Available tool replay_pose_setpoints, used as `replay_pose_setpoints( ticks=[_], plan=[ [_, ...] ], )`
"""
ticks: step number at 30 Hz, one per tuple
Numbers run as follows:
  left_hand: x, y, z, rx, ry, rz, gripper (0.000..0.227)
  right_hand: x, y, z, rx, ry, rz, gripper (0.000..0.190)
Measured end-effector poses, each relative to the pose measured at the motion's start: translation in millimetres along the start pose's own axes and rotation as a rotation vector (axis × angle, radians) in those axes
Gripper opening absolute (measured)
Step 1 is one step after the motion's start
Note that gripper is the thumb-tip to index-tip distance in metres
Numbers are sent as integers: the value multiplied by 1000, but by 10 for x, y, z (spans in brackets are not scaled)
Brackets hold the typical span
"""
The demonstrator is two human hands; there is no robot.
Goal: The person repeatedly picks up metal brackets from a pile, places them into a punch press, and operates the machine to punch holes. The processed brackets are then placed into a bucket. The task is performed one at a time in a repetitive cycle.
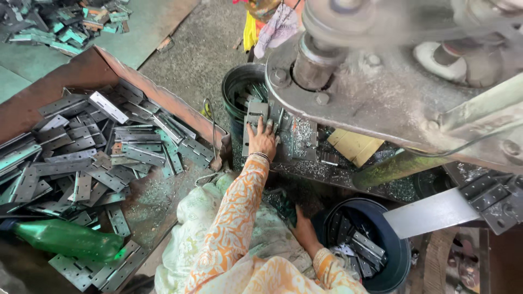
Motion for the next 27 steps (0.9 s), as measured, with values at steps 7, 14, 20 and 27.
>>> replay_pose_setpoints(
  ticks=[7, 14, 20, 27],
  plan=[
    [298, 147, 20, -63, -49, -56, 47, -241, -446, 600, 155, -216, -182, 77],
    [1263, 254, 65, -24, 267, -172, 47, -322, -814, 806, 175, -255, -167, 77],
    [1274, 285, 180, -115, 425, -215, 46, -244, -882, 854, 182, -287, -201, 79],
    [1392, 284, 952, 225, 637, -158, 27, -444, -990, 1057, 183, -57, 53, 64]
  ],
)
Point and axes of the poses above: each hand's wrist, its own x-axis away from the middle knuckle, its own z-axis out of the back of the hand, y = z × x, the point moved 7 cm from there along -x, towards the middle knuckle, and after that the axes turned 8 degrees about y, right-handed, at the moved point
